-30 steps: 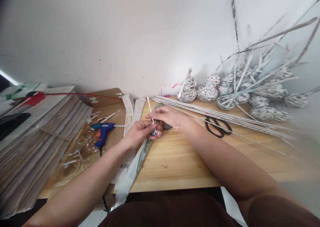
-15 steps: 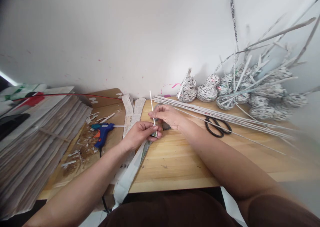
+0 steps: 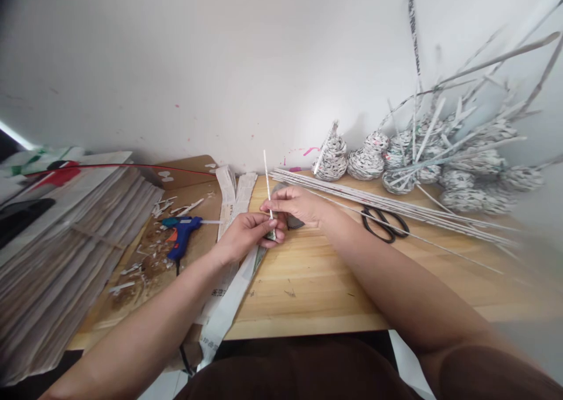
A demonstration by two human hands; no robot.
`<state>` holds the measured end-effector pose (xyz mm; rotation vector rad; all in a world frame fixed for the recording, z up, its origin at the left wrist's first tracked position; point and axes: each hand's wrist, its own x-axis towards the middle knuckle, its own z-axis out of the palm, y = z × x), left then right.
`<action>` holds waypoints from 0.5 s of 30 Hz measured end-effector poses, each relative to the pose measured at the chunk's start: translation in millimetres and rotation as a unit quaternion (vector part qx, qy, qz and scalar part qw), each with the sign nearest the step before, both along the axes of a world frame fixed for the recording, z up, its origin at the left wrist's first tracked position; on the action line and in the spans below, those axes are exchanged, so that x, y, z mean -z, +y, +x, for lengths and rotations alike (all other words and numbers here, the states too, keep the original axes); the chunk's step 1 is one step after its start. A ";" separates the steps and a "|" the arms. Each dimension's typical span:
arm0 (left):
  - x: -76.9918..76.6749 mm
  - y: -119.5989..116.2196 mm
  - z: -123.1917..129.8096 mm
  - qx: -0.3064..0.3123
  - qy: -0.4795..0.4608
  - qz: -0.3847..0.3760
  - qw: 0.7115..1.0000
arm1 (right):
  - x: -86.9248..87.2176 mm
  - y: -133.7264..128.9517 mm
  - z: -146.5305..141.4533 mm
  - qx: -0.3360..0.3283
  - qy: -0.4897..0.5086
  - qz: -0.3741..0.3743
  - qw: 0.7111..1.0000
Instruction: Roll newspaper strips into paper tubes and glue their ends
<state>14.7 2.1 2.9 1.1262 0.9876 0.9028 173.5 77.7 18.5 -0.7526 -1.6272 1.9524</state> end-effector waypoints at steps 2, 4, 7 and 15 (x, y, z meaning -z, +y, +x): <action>-0.4 0.0 -0.3 0.006 0.004 -0.004 1.000 | -0.2 0.1 0.4 0.063 0.012 0.000 0.998; -0.3 0.4 -0.9 0.014 0.009 -0.005 1.000 | -0.9 -0.3 1.2 0.086 0.022 0.000 0.996; 0.7 1.1 -2.0 0.014 0.006 -0.002 1.000 | -2.4 -1.1 2.3 -0.020 0.013 -0.017 1.000; 1.5 0.4 -2.2 0.029 -0.006 -0.017 0.999 | -1.8 0.8 0.5 0.066 0.031 -0.021 0.997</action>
